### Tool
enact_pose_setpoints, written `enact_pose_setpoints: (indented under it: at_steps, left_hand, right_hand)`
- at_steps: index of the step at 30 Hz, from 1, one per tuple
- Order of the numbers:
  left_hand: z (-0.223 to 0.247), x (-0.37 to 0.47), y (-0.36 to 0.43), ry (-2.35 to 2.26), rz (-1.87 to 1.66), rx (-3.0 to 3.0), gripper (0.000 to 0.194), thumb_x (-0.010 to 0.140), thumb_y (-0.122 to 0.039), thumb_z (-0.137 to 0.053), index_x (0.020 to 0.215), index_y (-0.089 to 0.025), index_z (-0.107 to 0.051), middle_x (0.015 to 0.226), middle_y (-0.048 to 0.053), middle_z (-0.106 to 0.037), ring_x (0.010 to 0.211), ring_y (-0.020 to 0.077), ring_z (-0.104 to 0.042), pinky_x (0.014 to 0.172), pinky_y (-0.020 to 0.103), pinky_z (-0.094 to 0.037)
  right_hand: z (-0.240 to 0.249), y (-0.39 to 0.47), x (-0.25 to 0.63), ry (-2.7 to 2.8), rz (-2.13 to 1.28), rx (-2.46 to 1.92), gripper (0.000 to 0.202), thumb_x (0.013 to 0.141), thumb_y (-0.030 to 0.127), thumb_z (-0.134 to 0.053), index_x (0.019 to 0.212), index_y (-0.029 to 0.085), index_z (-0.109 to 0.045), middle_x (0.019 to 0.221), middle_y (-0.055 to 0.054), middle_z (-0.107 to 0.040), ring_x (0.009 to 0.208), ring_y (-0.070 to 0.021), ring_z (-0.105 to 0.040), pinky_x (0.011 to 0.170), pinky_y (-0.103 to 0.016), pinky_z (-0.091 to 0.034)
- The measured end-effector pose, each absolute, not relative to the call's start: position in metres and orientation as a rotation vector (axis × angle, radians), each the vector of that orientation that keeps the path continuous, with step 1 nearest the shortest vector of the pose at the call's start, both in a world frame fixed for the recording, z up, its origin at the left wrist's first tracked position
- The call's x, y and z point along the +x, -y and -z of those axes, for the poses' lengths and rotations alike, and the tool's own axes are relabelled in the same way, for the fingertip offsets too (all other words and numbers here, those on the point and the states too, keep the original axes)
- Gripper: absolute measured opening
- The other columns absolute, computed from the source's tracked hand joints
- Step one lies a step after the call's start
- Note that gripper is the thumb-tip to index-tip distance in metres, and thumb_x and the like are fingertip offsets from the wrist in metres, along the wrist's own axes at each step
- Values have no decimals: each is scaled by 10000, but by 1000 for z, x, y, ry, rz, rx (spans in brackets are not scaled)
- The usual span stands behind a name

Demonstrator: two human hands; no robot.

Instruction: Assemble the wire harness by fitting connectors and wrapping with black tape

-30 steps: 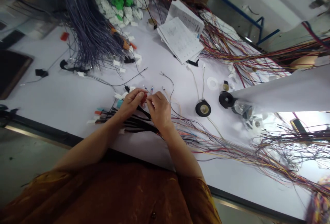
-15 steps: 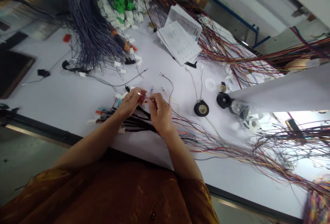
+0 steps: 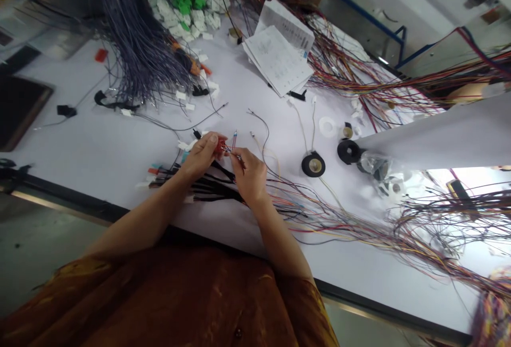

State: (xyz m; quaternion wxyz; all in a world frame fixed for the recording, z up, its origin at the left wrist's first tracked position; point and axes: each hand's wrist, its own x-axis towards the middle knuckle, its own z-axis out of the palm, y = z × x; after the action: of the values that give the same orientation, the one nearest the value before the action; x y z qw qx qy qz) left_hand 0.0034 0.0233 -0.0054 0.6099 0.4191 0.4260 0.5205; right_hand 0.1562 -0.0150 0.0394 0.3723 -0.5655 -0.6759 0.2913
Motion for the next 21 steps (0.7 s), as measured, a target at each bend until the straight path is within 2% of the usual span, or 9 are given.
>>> enact_pose_setpoints:
  at_steps: [5, 10, 13, 21]
  left_hand:
    - [4, 2, -23, -993, -1193, 1003, 461, 869, -638, -579, 936, -186, -639, 647, -29, -531, 539, 93, -506, 606, 260, -530]
    - [3, 3, -22, -1009, -1193, 1040, 426, 876, -615, -589, 927, -195, -642, 647, -36, -527, 539, 85, -492, 618, 257, -532]
    - [3, 2, -22, -1021, -1182, 1036, 422, 865, -614, -605, 928, -199, -642, 644, -36, -525, 540, 87, -488, 594, 249, -507]
    - [0, 0, -21, -1059, -1139, 1141, 385, 888, -571, -596, 954, -196, -652, 673, -16, -534, 576, 112, -490, 560, 249, -434]
  right_hand:
    - [-40, 14, 156, 1798, -691, -1453, 190, 977, 338, -514, 955, 226, -666, 919, -44, -709, 845, -162, -652, 769, -270, -476]
    - [-45, 9, 155, 1858, -626, -1427, 184, 973, 263, -517, 847, 205, -637, 875, -48, -624, 798, -144, -587, 730, -256, -445]
    - [-47, 8, 155, 1909, -615, -1396, 178, 973, 216, -494, 844, 198, -615, 894, -45, -600, 808, -134, -577, 714, -247, -432]
    - [-52, 8, 150, 2156, -442, -1497, 255, 1008, 247, -453, 804, 200, -600, 892, -49, -603, 763, -147, -527, 656, -285, -375]
